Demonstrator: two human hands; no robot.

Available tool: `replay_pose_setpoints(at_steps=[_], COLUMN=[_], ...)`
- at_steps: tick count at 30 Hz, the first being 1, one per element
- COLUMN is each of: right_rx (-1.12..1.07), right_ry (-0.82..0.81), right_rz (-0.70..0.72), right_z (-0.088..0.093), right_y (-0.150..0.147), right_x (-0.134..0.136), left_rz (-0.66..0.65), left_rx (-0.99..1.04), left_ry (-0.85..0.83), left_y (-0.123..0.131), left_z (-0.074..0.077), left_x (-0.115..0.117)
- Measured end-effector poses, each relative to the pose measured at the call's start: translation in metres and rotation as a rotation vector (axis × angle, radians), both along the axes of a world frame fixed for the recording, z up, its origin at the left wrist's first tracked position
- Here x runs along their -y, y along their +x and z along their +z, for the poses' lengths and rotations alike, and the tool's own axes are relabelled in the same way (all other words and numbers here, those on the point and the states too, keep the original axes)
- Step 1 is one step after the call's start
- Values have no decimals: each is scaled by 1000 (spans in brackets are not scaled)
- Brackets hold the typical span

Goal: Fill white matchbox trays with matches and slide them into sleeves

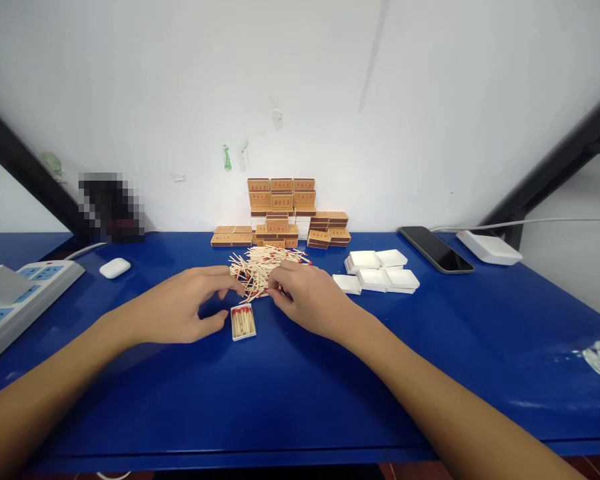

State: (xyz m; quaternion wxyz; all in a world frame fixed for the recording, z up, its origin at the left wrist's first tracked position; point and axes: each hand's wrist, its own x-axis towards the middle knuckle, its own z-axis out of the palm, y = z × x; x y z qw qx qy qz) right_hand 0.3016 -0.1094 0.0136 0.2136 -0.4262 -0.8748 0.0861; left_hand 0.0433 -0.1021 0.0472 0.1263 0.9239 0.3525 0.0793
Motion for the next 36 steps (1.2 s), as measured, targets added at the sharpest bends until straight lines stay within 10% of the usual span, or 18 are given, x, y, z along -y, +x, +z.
replay_pose_setpoints(at_steps=[6, 25, 36], right_rx=[-4, 118, -33], right_ry=[-7, 183, -108], right_rz=[21, 39, 152], right_z=[-3, -20, 7], right_y=[-1, -6, -9], right_x=[-1, -12, 16], left_rz=[219, 13, 24], left_rx=[-118, -86, -22], left_ry=[45, -40, 11], left_y=[14, 8, 10], left_z=[-9, -11, -19], left_x=[10, 7, 6])
